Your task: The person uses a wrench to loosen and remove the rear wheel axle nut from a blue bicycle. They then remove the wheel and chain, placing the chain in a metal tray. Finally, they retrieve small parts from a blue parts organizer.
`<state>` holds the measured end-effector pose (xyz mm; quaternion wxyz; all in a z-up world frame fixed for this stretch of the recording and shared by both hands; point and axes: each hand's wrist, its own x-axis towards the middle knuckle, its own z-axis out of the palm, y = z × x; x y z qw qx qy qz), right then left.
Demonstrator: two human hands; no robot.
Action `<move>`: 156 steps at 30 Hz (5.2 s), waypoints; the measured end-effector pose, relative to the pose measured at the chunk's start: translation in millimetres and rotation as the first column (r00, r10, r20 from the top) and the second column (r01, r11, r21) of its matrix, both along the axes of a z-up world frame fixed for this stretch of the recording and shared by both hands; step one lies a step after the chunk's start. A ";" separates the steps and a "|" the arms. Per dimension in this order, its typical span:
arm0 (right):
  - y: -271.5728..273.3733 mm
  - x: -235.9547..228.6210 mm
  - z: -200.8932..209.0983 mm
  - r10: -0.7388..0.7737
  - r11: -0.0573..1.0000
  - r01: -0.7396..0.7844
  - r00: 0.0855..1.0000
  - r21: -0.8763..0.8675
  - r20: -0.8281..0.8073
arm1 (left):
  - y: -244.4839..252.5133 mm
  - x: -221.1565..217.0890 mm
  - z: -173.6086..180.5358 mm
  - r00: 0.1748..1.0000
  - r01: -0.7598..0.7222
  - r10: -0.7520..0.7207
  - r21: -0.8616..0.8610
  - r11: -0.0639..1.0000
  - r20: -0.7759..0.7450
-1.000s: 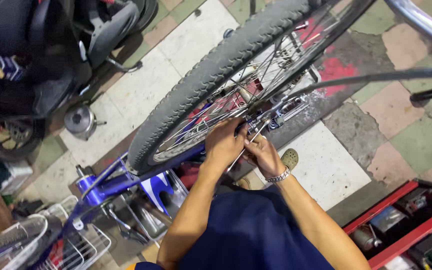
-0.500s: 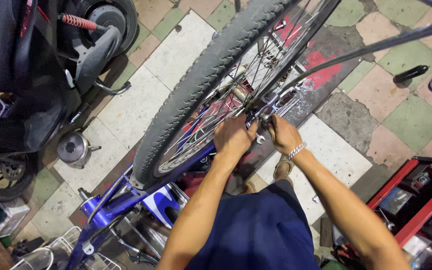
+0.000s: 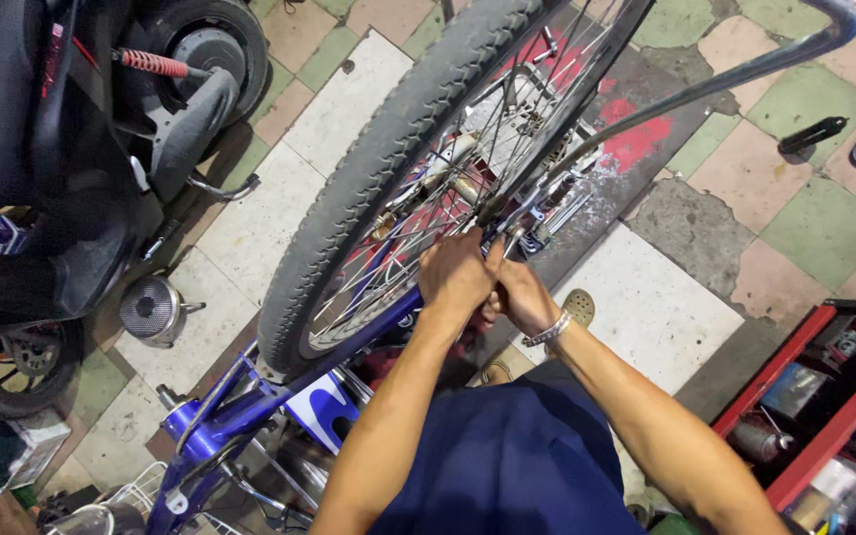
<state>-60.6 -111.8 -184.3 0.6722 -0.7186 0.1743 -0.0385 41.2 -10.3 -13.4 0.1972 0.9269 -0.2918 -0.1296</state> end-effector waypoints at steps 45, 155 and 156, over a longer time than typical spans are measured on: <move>-11.5 -8.1 71.2 0.167 0.447 -0.035 0.985 0.894 -0.044 | 0.8 1.7 13.9 0.988 -0.050 0.054 0.036 0.998 -0.147; -55.1 7.1 -18.3 -0.059 0.890 0.142 0.978 -0.433 0.200 | -3.0 -8.6 13.0 0.998 -0.029 0.031 -0.027 0.999 0.061; -36.9 5.0 -23.6 -0.105 0.919 0.161 0.980 -0.360 0.170 | -3.4 -6.3 15.0 0.999 -0.035 0.036 -0.009 0.999 0.031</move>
